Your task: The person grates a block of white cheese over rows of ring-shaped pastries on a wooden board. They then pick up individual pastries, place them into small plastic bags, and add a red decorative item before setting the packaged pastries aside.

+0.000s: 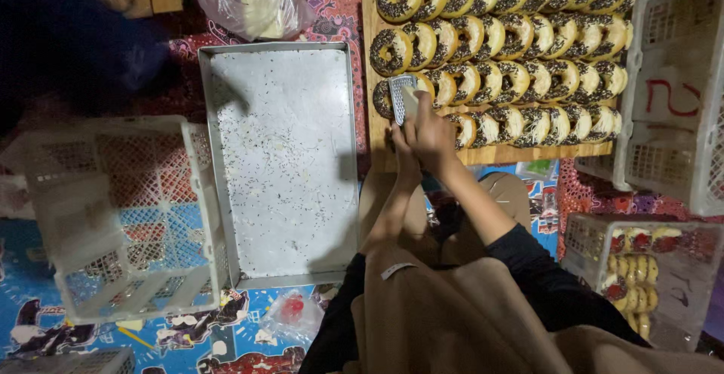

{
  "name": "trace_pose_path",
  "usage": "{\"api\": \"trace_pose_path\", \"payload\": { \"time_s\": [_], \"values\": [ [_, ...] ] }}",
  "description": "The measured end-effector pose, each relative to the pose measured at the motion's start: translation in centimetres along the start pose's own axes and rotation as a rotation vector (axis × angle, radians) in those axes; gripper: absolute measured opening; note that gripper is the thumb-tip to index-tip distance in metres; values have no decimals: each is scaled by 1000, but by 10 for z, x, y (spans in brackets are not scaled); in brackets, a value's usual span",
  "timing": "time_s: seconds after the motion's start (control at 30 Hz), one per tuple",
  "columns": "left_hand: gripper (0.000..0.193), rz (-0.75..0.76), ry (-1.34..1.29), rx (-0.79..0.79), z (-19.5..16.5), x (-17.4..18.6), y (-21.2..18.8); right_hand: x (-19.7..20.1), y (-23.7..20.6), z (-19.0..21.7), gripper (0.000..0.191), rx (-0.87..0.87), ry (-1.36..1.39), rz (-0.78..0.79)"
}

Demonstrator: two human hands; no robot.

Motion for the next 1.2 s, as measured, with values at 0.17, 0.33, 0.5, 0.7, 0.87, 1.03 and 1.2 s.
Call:
{"api": "trace_pose_path", "payload": {
  "time_s": [0.17,0.33,0.5,0.7,0.87,1.03,1.2],
  "values": [
    [66,-34,40,-6,-4,-2,5,0,11,3,46,6,-1,64],
    [65,-63,66,5,-4,-3,1,-1,24,5,49,-16,-31,139],
    [58,-50,114,-52,-4,-7,4,5,37,9,52,20,-27,127],
    [56,-73,81,32,18,0,-29,15,47,27,57,52,-54,96],
    [55,-101,56,258,55,20,-97,26,51,19,50,52,103,114],
    [56,-101,57,347,66,29,-124,53,36,-25,48,-115,468,65],
    [58,-27,-8,230,61,11,-61,65,5,-45,48,81,344,-134]
  ]
}}
Point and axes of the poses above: each hand's wrist, its own y-axis towards the middle knuckle, its own x-axis out of the back of the hand, z = x × y, the point moved 2 cm from there along y, towards the middle knuckle, and after that the axes turned 7 degrees about z, right-handed, at the moved point
